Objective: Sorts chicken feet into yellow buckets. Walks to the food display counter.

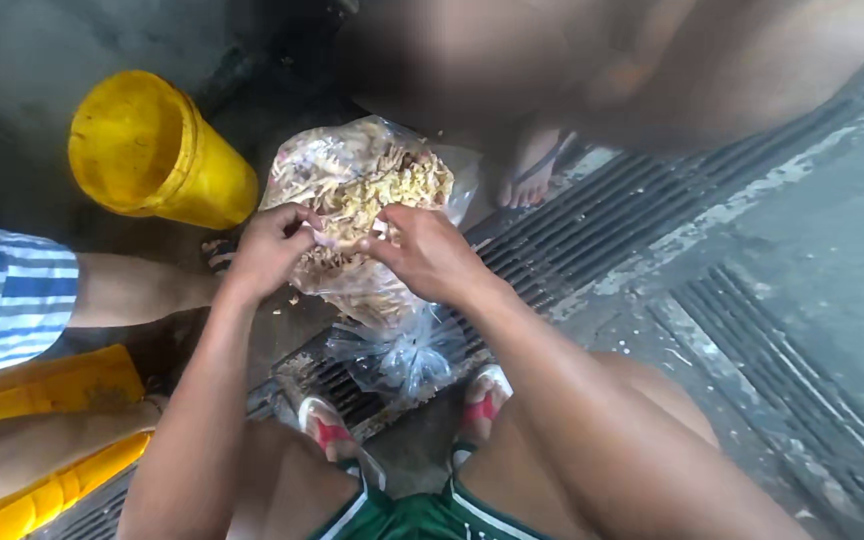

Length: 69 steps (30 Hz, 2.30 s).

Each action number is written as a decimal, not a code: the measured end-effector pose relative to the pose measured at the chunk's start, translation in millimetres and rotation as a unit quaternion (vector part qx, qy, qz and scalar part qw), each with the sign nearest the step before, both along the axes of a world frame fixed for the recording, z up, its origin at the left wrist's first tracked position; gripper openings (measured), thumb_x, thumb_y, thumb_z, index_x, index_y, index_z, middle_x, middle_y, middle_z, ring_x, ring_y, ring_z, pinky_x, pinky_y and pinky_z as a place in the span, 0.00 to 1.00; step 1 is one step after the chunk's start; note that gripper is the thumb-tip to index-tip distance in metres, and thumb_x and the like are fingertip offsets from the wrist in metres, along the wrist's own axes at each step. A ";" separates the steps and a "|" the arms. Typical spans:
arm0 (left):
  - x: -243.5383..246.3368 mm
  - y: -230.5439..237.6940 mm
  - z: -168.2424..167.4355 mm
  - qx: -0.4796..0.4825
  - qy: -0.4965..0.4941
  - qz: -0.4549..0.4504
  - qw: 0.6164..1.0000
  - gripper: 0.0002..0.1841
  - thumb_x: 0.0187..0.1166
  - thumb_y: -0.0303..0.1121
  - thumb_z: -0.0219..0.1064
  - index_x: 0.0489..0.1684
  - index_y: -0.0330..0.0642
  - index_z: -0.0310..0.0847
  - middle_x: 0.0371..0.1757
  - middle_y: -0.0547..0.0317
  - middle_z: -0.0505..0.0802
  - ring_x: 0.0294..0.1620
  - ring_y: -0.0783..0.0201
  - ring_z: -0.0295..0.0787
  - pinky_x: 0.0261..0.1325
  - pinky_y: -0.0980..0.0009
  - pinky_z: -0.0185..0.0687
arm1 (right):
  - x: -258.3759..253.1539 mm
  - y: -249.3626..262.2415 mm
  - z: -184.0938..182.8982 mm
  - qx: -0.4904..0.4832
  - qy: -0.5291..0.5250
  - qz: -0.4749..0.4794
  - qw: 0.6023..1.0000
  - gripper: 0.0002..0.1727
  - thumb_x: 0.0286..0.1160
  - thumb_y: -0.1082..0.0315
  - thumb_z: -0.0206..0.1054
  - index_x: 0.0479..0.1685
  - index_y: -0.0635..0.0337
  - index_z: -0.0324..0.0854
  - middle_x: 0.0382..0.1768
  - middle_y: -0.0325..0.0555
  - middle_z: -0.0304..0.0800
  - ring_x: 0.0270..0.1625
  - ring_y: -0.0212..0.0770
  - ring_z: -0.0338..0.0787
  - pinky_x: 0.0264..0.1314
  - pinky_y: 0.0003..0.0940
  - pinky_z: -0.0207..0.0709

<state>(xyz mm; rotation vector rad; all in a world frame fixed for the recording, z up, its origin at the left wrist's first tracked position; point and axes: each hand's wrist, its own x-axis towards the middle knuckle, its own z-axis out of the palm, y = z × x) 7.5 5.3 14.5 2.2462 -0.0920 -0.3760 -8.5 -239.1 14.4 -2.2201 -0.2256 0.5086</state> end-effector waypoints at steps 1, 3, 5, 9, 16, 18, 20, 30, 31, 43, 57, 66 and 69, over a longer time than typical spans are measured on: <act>-7.4 0.4 15.3 -0.013 -0.006 -0.022 1.000 0.08 0.79 0.28 0.63 0.44 0.47 0.89 0.33 0.66 0.91 0.28 0.72 0.83 0.31 0.72 0.79 | -3.0 4.1 1.0 -0.014 -0.005 0.017 1.000 0.26 0.78 0.42 0.70 0.59 0.56 0.84 0.40 0.49 0.91 0.43 0.50 0.92 0.47 0.58 0.86; -21.3 -1.8 35.6 -0.024 -0.020 -0.068 0.997 0.08 0.77 0.29 0.64 0.42 0.49 0.90 0.33 0.68 0.91 0.27 0.75 0.84 0.28 0.75 0.80 | -10.0 11.9 2.5 -0.026 -0.008 0.050 0.998 0.33 0.69 0.35 0.74 0.58 0.54 0.83 0.39 0.47 0.90 0.42 0.49 0.92 0.45 0.56 0.87; -30.6 -5.7 39.6 -0.037 -0.026 -0.102 0.994 0.06 0.77 0.28 0.66 0.41 0.47 0.90 0.36 0.67 0.92 0.31 0.74 0.85 0.33 0.75 0.83 | -14.7 18.0 -4.2 -0.009 -0.034 0.101 0.994 0.25 0.74 0.37 0.70 0.46 0.51 0.86 0.30 0.40 0.88 0.33 0.42 0.90 0.37 0.49 0.86; -30.8 -7.7 22.1 -0.046 -0.026 -0.138 0.989 0.07 0.84 0.33 0.65 0.43 0.46 0.90 0.40 0.67 0.93 0.36 0.75 0.89 0.41 0.74 0.89 | -23.2 28.3 -23.6 0.019 -0.098 0.172 0.980 0.18 0.87 0.49 0.59 0.36 0.48 0.89 0.29 0.34 0.87 0.35 0.34 0.88 0.40 0.42 0.85; -36.6 0.8 16.2 -0.121 -0.129 -0.079 0.981 0.09 0.88 0.33 0.62 0.46 0.41 0.89 0.42 0.63 0.92 0.40 0.72 0.89 0.45 0.73 0.89 | -22.2 38.9 -8.5 0.198 0.056 -0.030 0.978 0.24 0.92 0.54 0.54 0.26 0.55 0.83 0.17 0.42 0.79 0.16 0.37 0.76 0.16 0.34 0.69; -45.8 0.1 17.5 -0.068 -0.191 -0.098 0.974 0.09 0.87 0.32 0.62 0.44 0.40 0.89 0.42 0.61 0.89 0.41 0.71 0.87 0.47 0.73 0.87 | -22.0 45.7 -12.5 0.226 0.102 -0.079 0.966 0.23 0.90 0.56 0.56 0.24 0.55 0.82 0.17 0.41 0.77 0.16 0.36 0.73 0.17 0.32 0.65; -49.3 1.3 16.5 -0.031 -0.245 -0.115 0.962 0.10 0.87 0.32 0.63 0.45 0.40 0.90 0.41 0.61 0.88 0.42 0.71 0.86 0.48 0.73 0.87 | -23.5 52.1 -16.7 0.282 0.179 -0.130 0.933 0.18 0.88 0.59 0.58 0.26 0.54 0.82 0.22 0.38 0.76 0.22 0.33 0.73 0.24 0.30 0.67; -52.1 7.1 39.1 -0.045 -0.348 -0.023 0.936 0.13 0.90 0.34 0.60 0.45 0.34 0.87 0.43 0.57 0.88 0.43 0.71 0.85 0.46 0.75 0.85 | -9.0 28.1 -22.0 0.350 0.259 -0.292 0.851 0.13 0.87 0.54 0.60 0.47 0.53 0.81 0.26 0.37 0.79 0.19 0.30 0.73 0.19 0.26 0.69; -50.1 10.0 44.4 -0.054 -0.348 -0.018 0.936 0.12 0.90 0.33 0.59 0.45 0.35 0.87 0.43 0.59 0.87 0.41 0.72 0.84 0.44 0.76 0.84 | -7.5 22.4 -19.7 0.337 0.242 -0.280 0.866 0.14 0.88 0.53 0.59 0.47 0.53 0.82 0.27 0.37 0.79 0.21 0.31 0.74 0.21 0.27 0.71; -30.6 5.6 20.6 -0.118 -0.250 -0.057 0.959 0.13 0.90 0.33 0.55 0.52 0.37 0.87 0.50 0.60 0.87 0.45 0.73 0.84 0.47 0.79 0.83 | -15.9 12.6 -0.9 0.313 0.096 -0.044 0.944 0.26 0.93 0.46 0.47 0.40 0.52 0.86 0.30 0.42 0.86 0.27 0.35 0.84 0.24 0.34 0.78; -12.7 -24.6 -0.1 -0.148 0.058 0.239 0.958 0.18 0.77 0.26 0.63 0.65 0.45 0.71 0.25 0.56 0.86 0.15 0.64 0.78 0.15 0.70 0.73 | -29.1 40.7 -6.9 0.192 -0.039 0.050 0.979 0.13 0.88 0.58 0.61 0.38 0.52 0.86 0.24 0.34 0.84 0.25 0.29 0.82 0.25 0.30 0.78; 13.8 50.8 -3.2 -0.156 -0.020 0.441 0.884 0.17 0.76 0.29 0.63 0.63 0.42 0.69 0.33 0.59 0.82 0.20 0.68 0.78 0.21 0.70 0.79 | -51.2 23.2 2.7 0.185 0.032 0.075 0.979 0.13 0.87 0.60 0.60 0.34 0.51 0.85 0.22 0.32 0.81 0.24 0.27 0.80 0.26 0.28 0.75; 5.6 29.1 1.3 -0.212 -0.025 0.373 0.903 0.15 0.75 0.25 0.62 0.58 0.42 0.71 0.27 0.62 0.82 0.19 0.69 0.78 0.21 0.71 0.79 | -30.4 22.6 0.9 0.161 0.035 0.039 0.986 0.12 0.89 0.66 0.57 0.52 0.53 0.87 0.34 0.37 0.91 0.31 0.32 0.88 0.33 0.33 0.85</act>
